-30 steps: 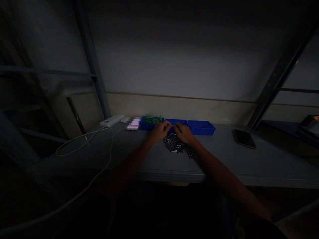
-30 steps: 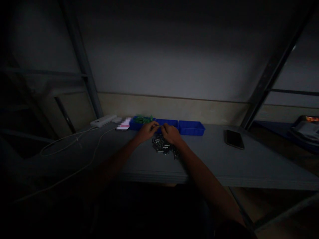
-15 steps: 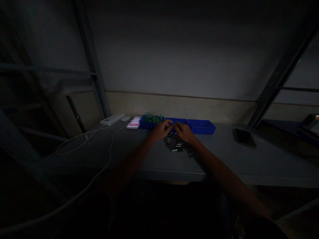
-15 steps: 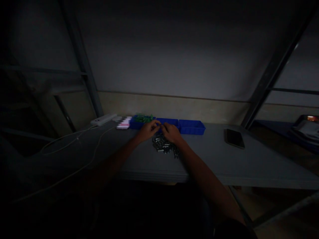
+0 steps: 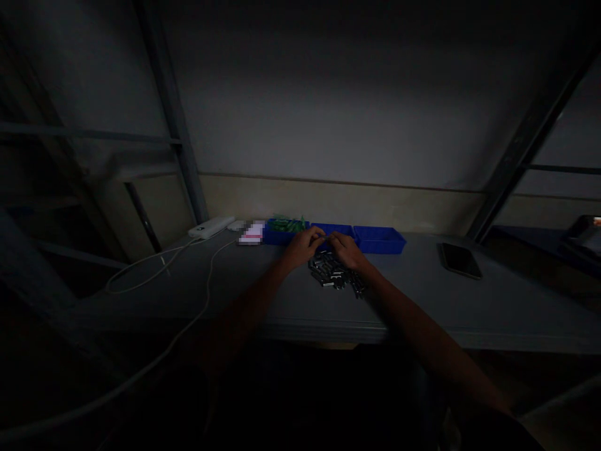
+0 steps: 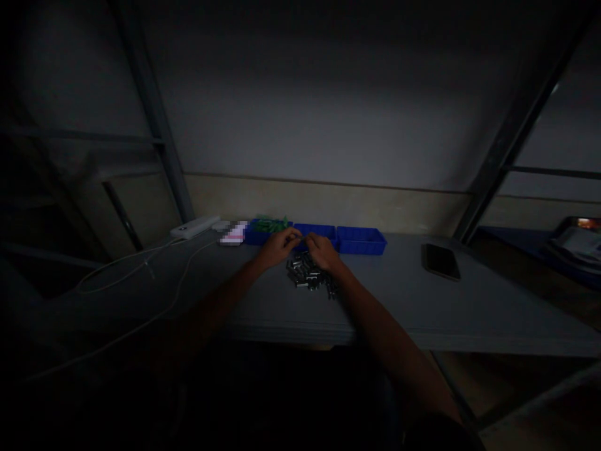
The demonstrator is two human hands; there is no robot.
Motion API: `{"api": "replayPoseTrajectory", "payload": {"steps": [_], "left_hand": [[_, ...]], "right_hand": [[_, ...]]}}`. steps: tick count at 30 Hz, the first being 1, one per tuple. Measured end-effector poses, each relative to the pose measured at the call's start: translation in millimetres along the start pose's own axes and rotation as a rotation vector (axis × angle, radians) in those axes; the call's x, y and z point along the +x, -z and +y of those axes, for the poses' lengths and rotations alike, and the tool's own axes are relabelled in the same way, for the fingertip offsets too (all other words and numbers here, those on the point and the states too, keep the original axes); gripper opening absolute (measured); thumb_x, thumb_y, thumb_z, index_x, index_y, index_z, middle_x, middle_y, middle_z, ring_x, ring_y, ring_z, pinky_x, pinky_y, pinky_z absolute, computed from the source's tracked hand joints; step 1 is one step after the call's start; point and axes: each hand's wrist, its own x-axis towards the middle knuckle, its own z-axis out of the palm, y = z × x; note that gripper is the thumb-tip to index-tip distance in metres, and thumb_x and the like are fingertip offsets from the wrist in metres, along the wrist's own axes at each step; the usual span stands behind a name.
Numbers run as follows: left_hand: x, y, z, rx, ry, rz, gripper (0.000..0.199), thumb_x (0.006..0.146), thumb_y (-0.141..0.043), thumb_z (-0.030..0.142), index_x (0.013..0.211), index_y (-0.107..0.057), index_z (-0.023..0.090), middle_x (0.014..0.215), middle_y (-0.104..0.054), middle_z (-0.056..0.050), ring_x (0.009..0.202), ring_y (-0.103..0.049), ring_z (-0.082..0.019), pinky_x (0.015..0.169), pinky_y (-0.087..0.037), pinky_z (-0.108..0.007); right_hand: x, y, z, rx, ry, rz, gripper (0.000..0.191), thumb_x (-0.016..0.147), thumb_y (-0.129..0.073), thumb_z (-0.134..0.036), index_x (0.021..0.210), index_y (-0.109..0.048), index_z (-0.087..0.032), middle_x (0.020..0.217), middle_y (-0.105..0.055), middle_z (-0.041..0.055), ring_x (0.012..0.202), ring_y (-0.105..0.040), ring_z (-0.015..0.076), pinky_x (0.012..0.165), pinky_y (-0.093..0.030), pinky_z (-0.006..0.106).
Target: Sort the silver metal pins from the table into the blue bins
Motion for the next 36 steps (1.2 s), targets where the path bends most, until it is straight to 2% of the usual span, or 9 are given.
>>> {"api": "replayPoseTrajectory", "payload": {"steps": [8,13,19,24,31,36], "left_hand": [[1.3,-1.4,-2.6,-0.012,0.014,-0.02,0.012,0.08,-0.05,0.018,0.09,-0.058,0.017,0.085,-0.066,-0.003,0.081,-0.062,-0.016,0.077,-0.048,-0.029],[1.8,-0.6,-3.4,-0.03,0.029,0.001,0.016,0.082,-0.049,0.022,0.092,-0.059,0.015,0.087,-0.067,-0.005,0.083,-0.063,-0.017,0.077,-0.048,-0.029],[1.0,0.2,-1.4,-0.006,0.033,-0.02,0.017,0.084,-0.046,0.024,0.091,-0.059,0.015,0.084,-0.068,-0.004,0.079,-0.063,-0.016,0.075,-0.049,-0.029],[1.6,-0.2,-1.5,-0.027,0.042,-0.05,0.02,0.085,-0.044,0.025,0.091,-0.06,0.014,0.084,-0.068,-0.005,0.079,-0.064,-0.017,0.074,-0.048,-0.028],[3.6,-0.5,-5.9,-0.071,0.065,-0.054,0.022,0.083,-0.044,0.022,0.094,-0.061,0.014,0.086,-0.068,-0.004,0.08,-0.063,-0.016,0.077,-0.049,-0.029],[5.6,-1.3,-5.8,-0.114,0.063,-0.002,0.021,0.082,-0.045,0.019,0.093,-0.062,0.014,0.093,-0.067,-0.005,0.087,-0.062,-0.017,0.082,-0.048,-0.032]], "right_hand": [[-0.1,5.5,-1.4,-0.008,-0.022,-0.048,0.03,0.088,-0.03,-0.025,0.066,-0.049,-0.017,0.059,-0.05,-0.0009,0.059,-0.046,0.0121,0.058,-0.032,0.022],[-1.6,7.3,-3.0,-0.025,0.044,0.012,0.032,0.091,-0.029,-0.03,0.071,-0.05,-0.017,0.063,-0.052,-0.0004,0.06,-0.048,0.0119,0.059,-0.033,0.022],[-0.6,3.9,-0.1,-0.162,0.067,-0.012,0.031,0.092,-0.032,-0.033,0.075,-0.052,-0.018,0.064,-0.053,0.0002,0.06,-0.049,0.0117,0.057,-0.031,0.022],[-3.1,8.8,-4.3,-0.144,0.078,-0.009,0.028,0.093,-0.03,-0.031,0.081,-0.051,-0.017,0.069,-0.054,0.0,0.061,-0.048,0.0115,0.058,-0.033,0.022],[-4.7,12.9,-10.2,-0.168,0.049,-0.152,0.027,0.093,-0.031,-0.028,0.083,-0.053,-0.016,0.07,-0.056,0.0011,0.062,-0.049,0.0113,0.06,-0.033,0.022],[-4.2,8.0,-8.0,-0.141,0.07,-0.155,0.031,0.094,-0.029,-0.034,0.087,-0.053,-0.015,0.073,-0.058,0.0029,0.064,-0.051,0.0129,0.062,-0.034,0.023]]}}
